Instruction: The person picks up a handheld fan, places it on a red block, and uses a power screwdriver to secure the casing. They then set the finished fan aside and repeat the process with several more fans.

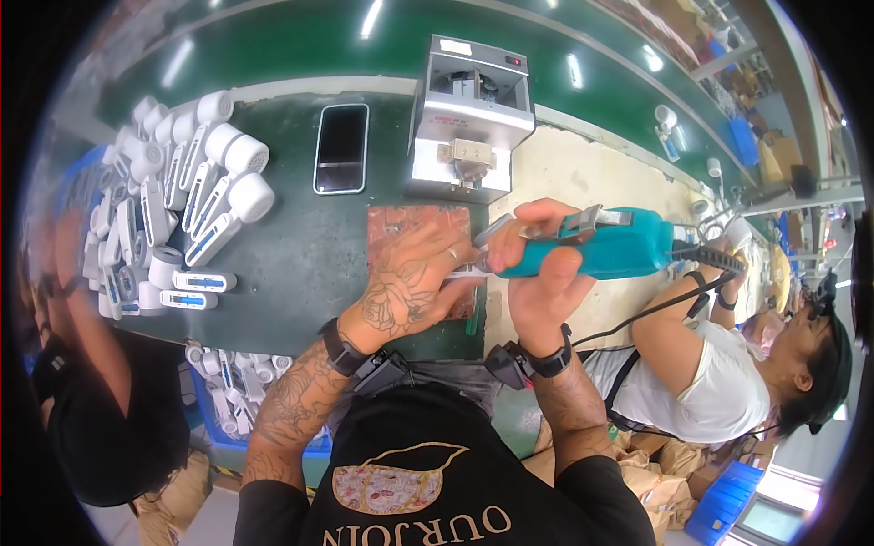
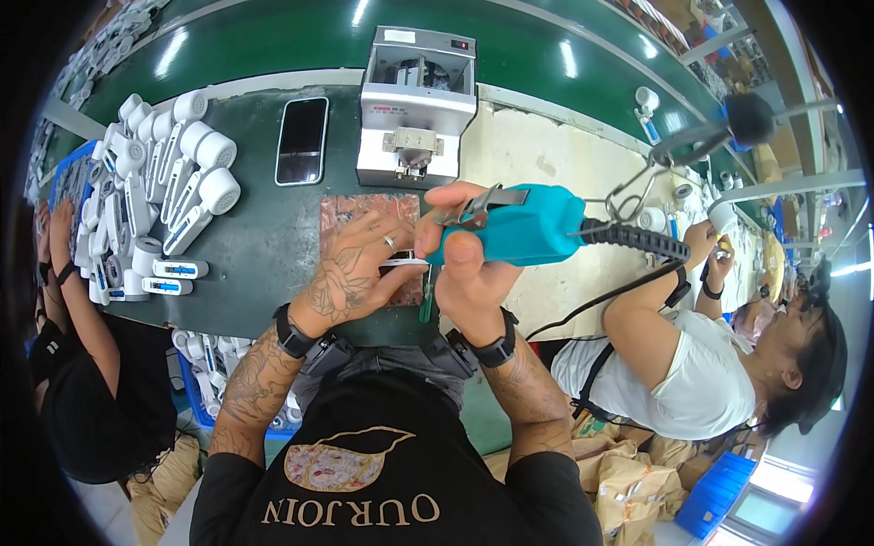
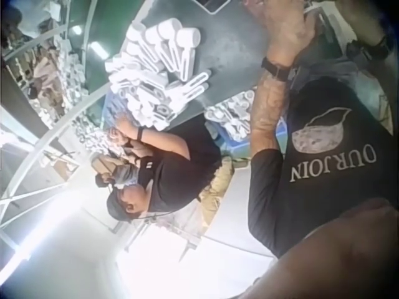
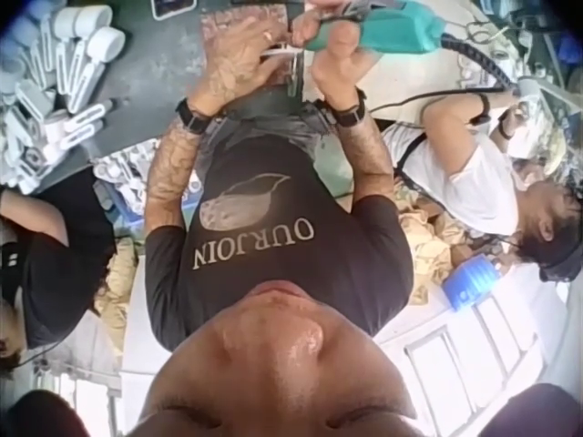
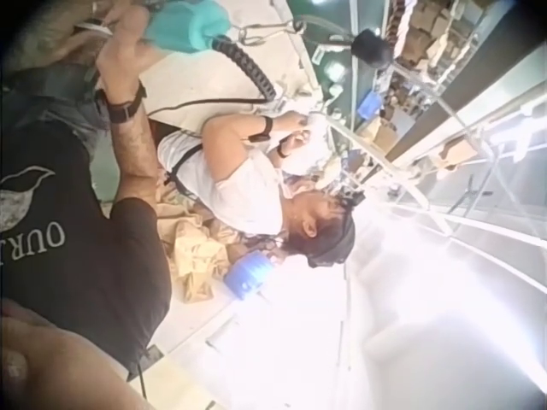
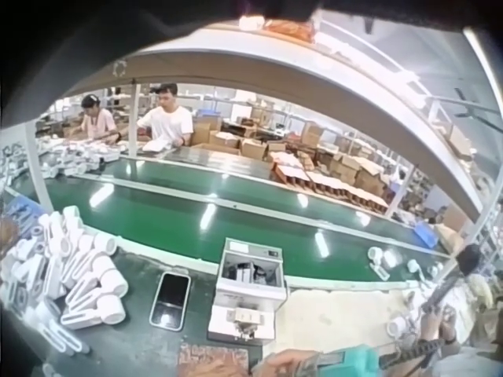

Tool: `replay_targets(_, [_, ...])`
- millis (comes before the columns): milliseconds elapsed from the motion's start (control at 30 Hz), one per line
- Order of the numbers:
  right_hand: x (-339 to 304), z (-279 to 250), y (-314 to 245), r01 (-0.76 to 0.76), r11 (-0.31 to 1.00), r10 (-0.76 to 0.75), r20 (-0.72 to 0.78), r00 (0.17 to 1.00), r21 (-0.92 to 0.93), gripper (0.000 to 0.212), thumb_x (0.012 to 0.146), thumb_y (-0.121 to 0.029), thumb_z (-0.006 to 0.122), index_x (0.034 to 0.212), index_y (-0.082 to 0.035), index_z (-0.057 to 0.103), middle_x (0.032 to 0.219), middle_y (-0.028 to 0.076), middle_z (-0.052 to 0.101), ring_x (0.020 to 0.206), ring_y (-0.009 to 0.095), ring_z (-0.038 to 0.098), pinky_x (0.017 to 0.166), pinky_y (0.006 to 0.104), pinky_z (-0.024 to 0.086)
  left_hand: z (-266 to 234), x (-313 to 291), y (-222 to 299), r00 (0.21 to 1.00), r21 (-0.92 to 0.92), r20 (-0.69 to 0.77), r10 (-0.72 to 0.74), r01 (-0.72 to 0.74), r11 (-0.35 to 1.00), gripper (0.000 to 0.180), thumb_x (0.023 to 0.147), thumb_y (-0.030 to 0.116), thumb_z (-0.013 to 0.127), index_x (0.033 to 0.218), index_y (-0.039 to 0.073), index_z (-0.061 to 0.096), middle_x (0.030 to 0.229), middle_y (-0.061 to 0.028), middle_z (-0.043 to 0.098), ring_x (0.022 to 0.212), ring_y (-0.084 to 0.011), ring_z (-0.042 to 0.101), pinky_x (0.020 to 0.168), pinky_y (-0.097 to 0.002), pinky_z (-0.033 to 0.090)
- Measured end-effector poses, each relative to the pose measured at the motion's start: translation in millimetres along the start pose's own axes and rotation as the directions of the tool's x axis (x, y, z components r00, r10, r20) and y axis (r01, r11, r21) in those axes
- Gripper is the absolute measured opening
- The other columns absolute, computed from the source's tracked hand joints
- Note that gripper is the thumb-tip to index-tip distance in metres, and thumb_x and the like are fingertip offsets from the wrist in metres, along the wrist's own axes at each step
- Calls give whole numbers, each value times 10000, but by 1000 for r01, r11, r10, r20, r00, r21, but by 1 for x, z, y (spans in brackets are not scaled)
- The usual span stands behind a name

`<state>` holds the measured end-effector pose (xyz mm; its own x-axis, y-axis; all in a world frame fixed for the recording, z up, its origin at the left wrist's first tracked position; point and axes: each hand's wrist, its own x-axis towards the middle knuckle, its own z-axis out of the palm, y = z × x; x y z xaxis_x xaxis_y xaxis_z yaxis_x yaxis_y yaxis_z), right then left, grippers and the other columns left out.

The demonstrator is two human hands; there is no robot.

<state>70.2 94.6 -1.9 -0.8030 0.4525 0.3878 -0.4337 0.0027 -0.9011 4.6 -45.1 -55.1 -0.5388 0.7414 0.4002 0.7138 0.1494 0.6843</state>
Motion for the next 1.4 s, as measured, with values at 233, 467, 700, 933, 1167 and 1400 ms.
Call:
replay_targets(233, [48, 11, 1, 94, 995, -95, -66, 993, -23, 702, 893, -639, 591, 1059, 43, 565, 671, 66, 537, 577, 173, 542, 546, 307, 445, -14, 12, -12, 998, 133, 5, -67, 65, 989, 285, 845, 278, 720, 1049, 83, 684, 1040, -63, 627, 991, -284, 549, 850, -406, 447])
replay_targets(467, [86, 24, 39, 134, 990, -134, -1, 991, -54, 460, 963, -432, 620, 979, 23, 563, 672, 62, 552, 588, 172, 560, 544, 297, 450, -17, 3, -15, 997, 144, 72, -20, 9, 990, 412, 886, 355, 639, 1193, 81, 639, 1128, -87, 604, 1036, -285, 542, 943, -426, 404])
replay_targets(700, [77, 28, 39, 35, 999, -35, 13, 999, -34, 388, 979, -370, 606, 960, 13, 551, 665, 65, 543, 572, 174, 546, 537, 305, 452, -8, -2, -23, 1000, 138, -16, -7, 9, 990, 391, 865, 343, 682, 1169, 97, 664, 1150, -64, 626, 1012, -271, 556, 924, -408, 409])
replay_targets(933, [43, 1, 11, -29, 997, 27, -31, 999, -75, 537, 944, -496, 615, 989, 36, 559, 645, 74, 532, 567, 185, 542, 540, 314, 449, -12, 4, -18, 999, 150, 37, -6, 0, 989, 430, 847, 328, 707, 1199, 86, 657, 1171, -71, 637, 1014, -278, 564, 905, -410, 425])
replay_targets(1167, [35, 1, 20, -49, 997, 48, -19, 999, -54, 553, 923, -499, 646, 991, 43, 554, 648, 78, 533, 569, 185, 539, 550, 318, 446, -13, 2, -18, 997, 136, 70, -43, 33, 990, 426, 858, 349, 689, 1210, 112, 658, 1187, -73, 625, 1043, -277, 553, 932, -431, 405])
replay_targets(1400, [34, 0, 29, -92, 996, 92, 22, 995, -12, 492, 935, -455, 646, 937, 21, 519, 660, 78, 517, 571, 184, 516, 542, 327, 442, -14, 3, -15, 996, 212, 85, -33, 14, 977, 418, 910, 354, 609, 1209, 61, 620, 1147, -109, 588, 1050, -308, 535, 938, -458, 424])
